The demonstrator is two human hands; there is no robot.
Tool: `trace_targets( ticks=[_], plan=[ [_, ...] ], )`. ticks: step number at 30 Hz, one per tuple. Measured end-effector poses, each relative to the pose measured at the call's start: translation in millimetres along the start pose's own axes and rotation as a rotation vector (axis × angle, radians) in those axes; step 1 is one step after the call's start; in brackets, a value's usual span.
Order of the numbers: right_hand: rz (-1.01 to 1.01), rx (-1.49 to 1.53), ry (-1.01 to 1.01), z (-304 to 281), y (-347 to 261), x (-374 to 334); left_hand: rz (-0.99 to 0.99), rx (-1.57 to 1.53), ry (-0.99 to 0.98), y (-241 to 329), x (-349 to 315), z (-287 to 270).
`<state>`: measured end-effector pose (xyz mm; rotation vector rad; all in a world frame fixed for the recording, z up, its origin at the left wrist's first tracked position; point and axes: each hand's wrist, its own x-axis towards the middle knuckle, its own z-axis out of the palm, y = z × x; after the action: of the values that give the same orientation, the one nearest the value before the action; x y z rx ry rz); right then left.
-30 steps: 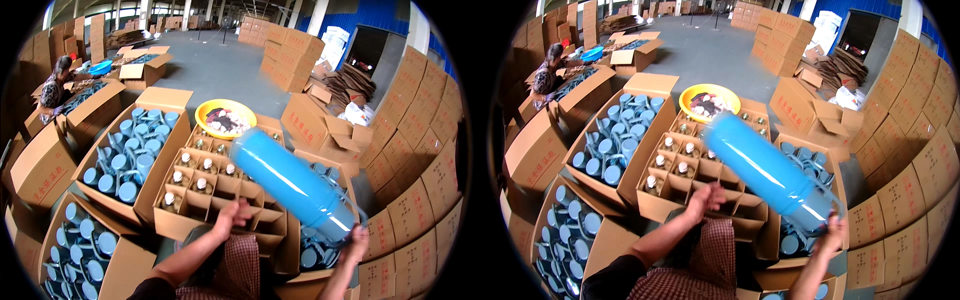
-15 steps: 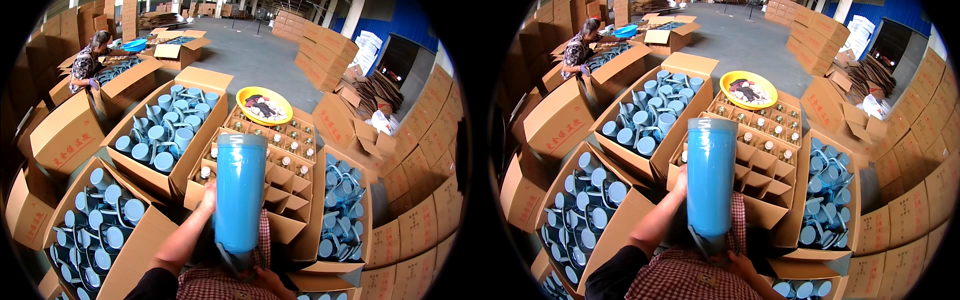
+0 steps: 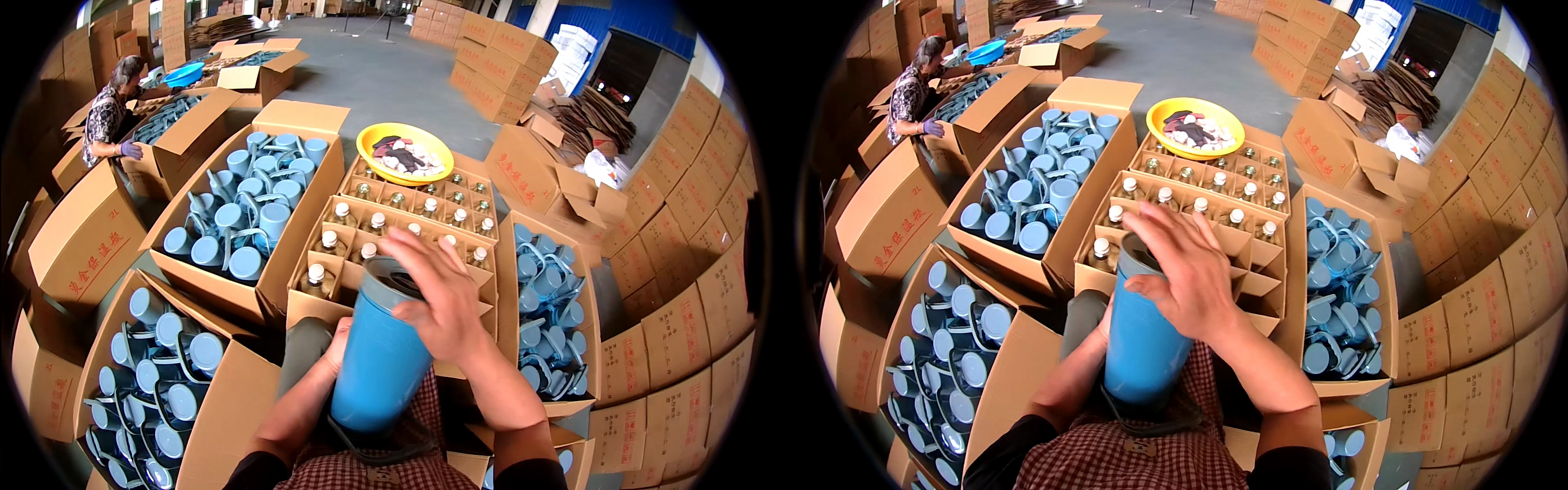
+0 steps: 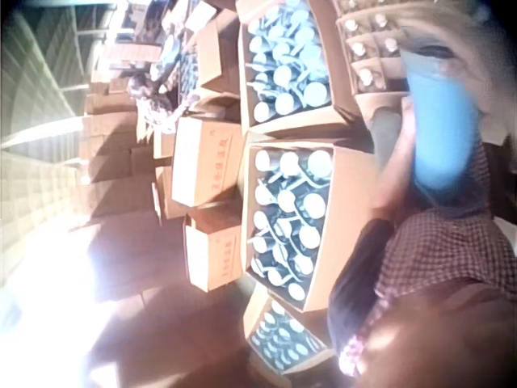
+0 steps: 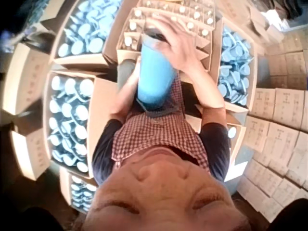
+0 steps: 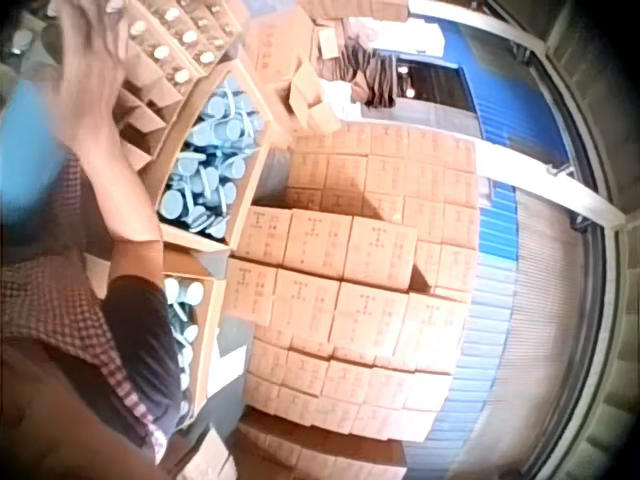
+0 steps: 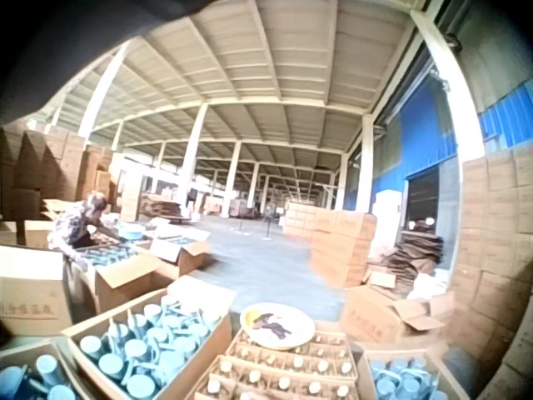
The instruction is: The person assembles blue thermos bottles by hand in a warehouse setting. They pick up a bottle body, insert a small inner component from a yellow bowl, screw on the lid, and place the finished unit into a cardboard box. The process is repeated for multiple units.
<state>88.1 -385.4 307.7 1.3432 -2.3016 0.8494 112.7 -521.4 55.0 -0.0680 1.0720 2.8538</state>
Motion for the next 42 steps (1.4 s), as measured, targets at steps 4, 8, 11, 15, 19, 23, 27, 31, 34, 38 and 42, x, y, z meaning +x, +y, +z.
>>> trace_targets(
  ticks=[4, 8, 11, 15, 19, 23, 27, 31, 34, 38, 42],
  plan=[
    [0.238, 0.276, -0.105, 37.3, 107.5, -26.4, -0.007, 0.038, 0.087, 6.7, -10.0, -28.7],
    [0.389, 0.521, 0.176, 38.5, 101.8, -22.5, -0.055, -0.067, 0.046, 1.3, 6.5, -50.3],
    [0.118, 0.436, 0.028, 24.0, 28.6, 27.8, -0.078, -0.077, 0.042, -1.8, 9.2, -52.1],
    [0.335, 0.435, -0.160, 46.9, 13.8, 46.9, -0.060, -0.071, 0.067, 3.4, 4.6, -58.1],
    [0.304, 1.143, -0.081, 63.2, 70.5, 44.1, 0.188, 0.026, 0.175, 73.2, -5.4, -65.3],
    [0.026, 1.781, -0.040, 119.6, 138.6, 50.3, 0.677, 0.266, -0.118, 162.7, 22.2, -15.4],
    [-0.021, 2.135, -0.013, 184.1, 141.2, 82.1, 0.750, 0.618, -0.415, 200.2, 53.7, 9.1],
    [0.294, 1.332, 0.305, 192.6, 164.2, 72.7, 0.749, 0.825, -0.045, 214.5, 82.7, 16.7],
    [0.895, 1.329, 0.360, 211.3, 233.7, 48.2, 0.647, 0.464, 0.124, 217.5, 107.2, 22.5],
    [0.979, 0.393, 0.393, 209.0, 381.6, -17.6, 0.307, 0.387, -0.050, 191.1, 134.1, 18.7],
    [1.167, -0.330, -0.109, 172.6, 420.1, -23.4, 0.336, 0.348, 0.159, 162.7, 168.0, -4.0]
  ],
)
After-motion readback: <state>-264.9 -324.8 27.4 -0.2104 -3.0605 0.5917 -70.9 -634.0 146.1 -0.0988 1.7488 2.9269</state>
